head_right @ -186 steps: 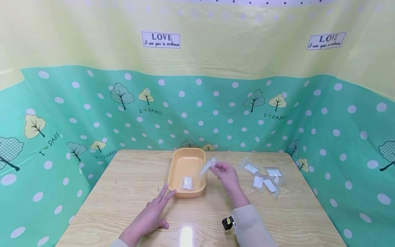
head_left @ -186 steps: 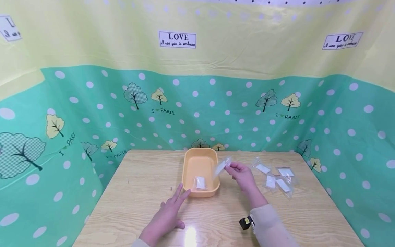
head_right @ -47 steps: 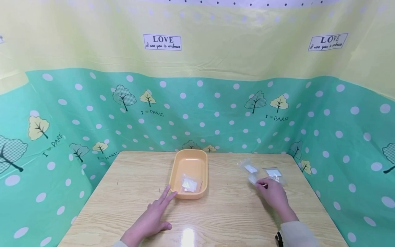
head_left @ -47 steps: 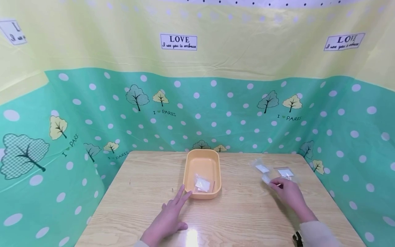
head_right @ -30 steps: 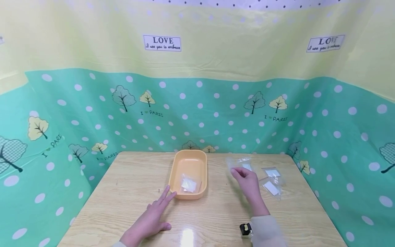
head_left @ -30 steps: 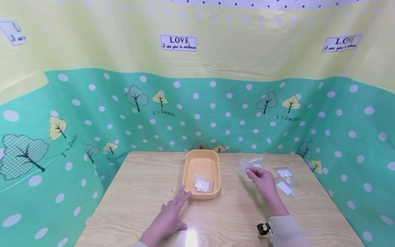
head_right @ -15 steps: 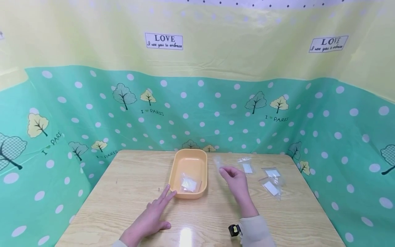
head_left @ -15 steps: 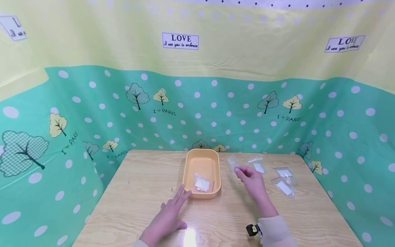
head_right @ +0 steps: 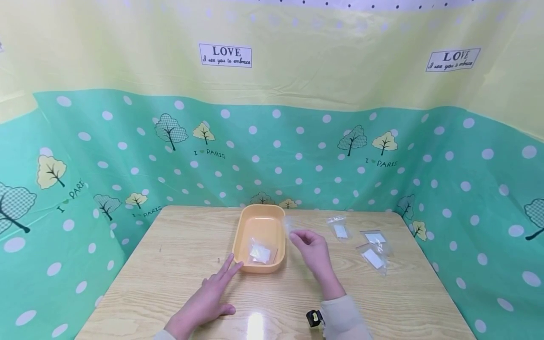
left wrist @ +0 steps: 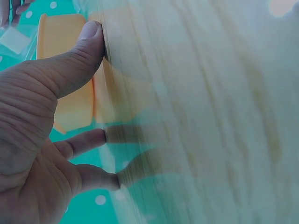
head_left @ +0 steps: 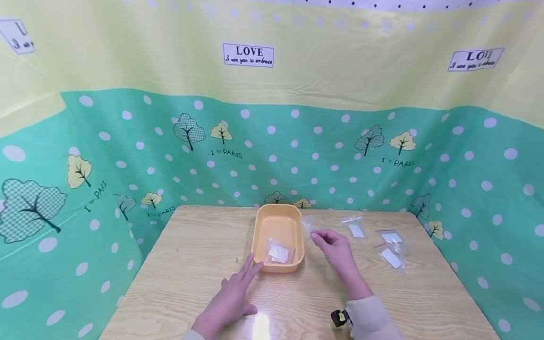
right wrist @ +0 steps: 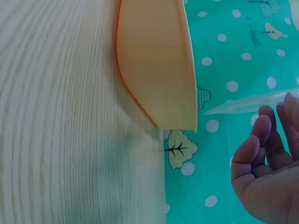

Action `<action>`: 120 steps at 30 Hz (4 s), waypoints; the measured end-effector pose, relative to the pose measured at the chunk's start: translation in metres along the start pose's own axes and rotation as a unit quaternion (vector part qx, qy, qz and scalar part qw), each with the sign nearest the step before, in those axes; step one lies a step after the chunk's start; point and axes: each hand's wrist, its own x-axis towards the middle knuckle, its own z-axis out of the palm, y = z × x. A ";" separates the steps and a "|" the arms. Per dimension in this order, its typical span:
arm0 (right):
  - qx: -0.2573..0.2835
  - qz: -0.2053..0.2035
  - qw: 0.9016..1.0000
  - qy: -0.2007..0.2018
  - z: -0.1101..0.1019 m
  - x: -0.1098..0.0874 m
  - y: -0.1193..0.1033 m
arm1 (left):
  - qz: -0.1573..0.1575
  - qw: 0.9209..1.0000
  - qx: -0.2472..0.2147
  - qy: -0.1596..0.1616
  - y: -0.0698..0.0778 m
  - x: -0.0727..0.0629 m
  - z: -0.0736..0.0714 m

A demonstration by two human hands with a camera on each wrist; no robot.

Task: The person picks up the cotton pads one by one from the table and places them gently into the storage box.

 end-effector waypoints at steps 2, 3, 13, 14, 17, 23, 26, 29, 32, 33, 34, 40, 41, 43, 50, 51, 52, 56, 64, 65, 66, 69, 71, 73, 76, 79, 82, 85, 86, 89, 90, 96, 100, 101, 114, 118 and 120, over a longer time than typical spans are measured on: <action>-0.003 -0.013 1.000 -0.005 0.006 -0.001 -0.001 | 0.001 1.000 0.000 -0.001 0.000 0.000 0.000; -0.002 -0.017 1.000 -0.009 0.009 -0.002 -0.001 | 0.001 1.000 0.000 -0.001 0.000 0.000 0.000; -0.049 -0.064 0.996 -0.043 0.038 -0.005 0.004 | -0.002 1.000 -0.005 -0.001 0.000 0.000 -0.001; -0.059 -0.066 0.995 -0.045 0.039 -0.005 0.005 | -0.002 1.000 -0.005 -0.001 0.000 0.000 -0.001; -0.092 -0.069 0.992 -0.051 0.044 -0.005 0.008 | 0.000 1.000 -0.003 0.000 0.000 0.000 0.000; -0.172 -0.083 0.980 -0.058 0.051 -0.007 0.013 | 0.000 1.000 -0.001 -0.003 0.001 0.000 -0.001; -0.237 -0.107 0.964 -0.053 0.054 -0.007 0.015 | 0.000 1.000 -0.002 -0.003 0.001 0.000 -0.001; -0.297 -0.136 0.944 -0.048 0.057 -0.007 0.018 | 0.000 1.000 -0.004 -0.001 0.000 0.001 -0.001; -0.346 -0.169 0.922 -0.042 0.062 -0.008 0.021 | 0.000 1.000 -0.003 0.000 0.000 0.001 0.000; -0.359 -0.180 0.915 -0.038 0.064 -0.008 0.021 | 0.001 1.000 -0.002 0.000 0.000 0.001 0.001; -0.371 -0.186 0.909 -0.035 0.065 -0.009 0.021 | 0.001 1.000 -0.001 0.000 0.000 0.002 0.001; -0.402 -0.213 0.890 -0.023 0.069 -0.009 0.022 | 0.002 1.000 0.004 0.002 -0.001 0.002 0.002; -0.401 -0.219 0.889 -0.022 0.069 -0.009 0.023 | 0.002 1.000 0.004 0.002 -0.001 0.002 0.002; -0.400 -0.229 0.887 -0.020 0.070 -0.009 0.024 | 0.001 1.000 0.004 0.002 -0.002 0.002 0.002; -0.394 -0.239 0.887 -0.009 0.071 -0.009 0.026 | 0.000 1.000 0.001 0.002 -0.002 0.001 0.002; -0.394 -0.238 0.888 -0.007 0.071 -0.010 0.026 | -0.001 1.000 0.001 0.002 -0.002 0.001 0.002; -0.394 -0.238 0.888 -0.005 0.071 -0.010 0.026 | 0.000 1.000 0.001 0.002 -0.002 0.001 0.002; -0.394 -0.238 0.888 -0.001 0.072 -0.011 0.026 | -0.001 1.000 -0.001 0.002 -0.002 0.001 0.002; -0.380 -0.233 0.895 -0.015 0.068 -0.010 0.027 | -0.001 1.000 -0.001 0.001 -0.001 0.001 0.001; -0.376 -0.229 0.898 -0.019 0.067 -0.011 0.026 | -0.001 1.000 -0.002 0.001 -0.001 0.001 0.001; -0.372 -0.222 0.901 -0.024 0.067 -0.011 0.026 | -0.001 1.000 -0.001 0.001 -0.001 0.001 0.001; -0.361 -0.202 0.910 -0.036 0.065 -0.012 0.023 | -0.001 1.000 -0.001 0.001 0.000 0.001 0.001; -0.353 -0.188 0.916 -0.044 0.064 -0.013 0.021 | -0.001 1.000 0.000 0.002 0.000 0.001 0.000; -0.346 -0.183 0.919 -0.049 0.064 -0.014 0.020 | -0.001 1.000 0.000 0.002 0.000 0.001 0.000; -0.338 -0.190 0.920 -0.056 0.063 -0.015 0.020 | 0.000 1.000 0.002 0.004 0.000 0.001 0.000; -0.334 -0.218 0.915 -0.063 0.062 -0.015 0.022 | 0.001 1.000 0.003 0.004 0.000 0.001 0.000; -0.341 -0.246 0.905 -0.069 0.060 -0.015 0.024 | 0.001 1.000 0.004 0.004 0.000 0.001 0.000; -0.357 -0.254 0.896 -0.076 0.059 -0.015 0.024 | -0.001 1.000 0.004 0.004 0.000 0.001 0.000; -0.361 -0.253 0.894 -0.079 0.059 -0.015 0.024 | -0.002 1.000 0.005 0.004 0.000 0.001 0.000; -0.365 -0.241 0.895 -0.086 0.058 -0.016 0.021 | -0.003 1.000 0.005 0.003 0.000 0.001 -0.001; -0.358 -0.232 0.900 -0.088 0.058 -0.016 0.019 | -0.003 1.000 0.005 0.001 0.000 0.001 -0.001; -0.325 -0.203 0.920 -0.082 0.038 -0.018 0.013 | -0.007 1.000 0.002 -0.005 0.000 0.001 -0.002; -0.342 -0.181 0.919 -0.074 0.005 -0.011 0.021 | -0.011 1.000 -0.002 -0.010 0.000 0.002 -0.001; -0.352 -0.174 0.917 -0.072 -0.006 -0.008 0.025 | -0.013 1.000 -0.003 -0.012 0.000 0.002 0.000; -0.486 -0.037 0.872 -0.053 -0.200 0.012 0.072 | -0.017 1.000 0.000 -0.015 -0.001 0.003 0.002; -0.498 -0.008 0.863 -0.084 -0.220 0.012 0.079 | -0.017 1.000 0.003 -0.012 0.000 0.003 0.002; -0.503 0.001 0.859 -0.095 -0.224 0.012 0.083 | -0.018 1.000 0.005 -0.012 0.000 0.003 0.002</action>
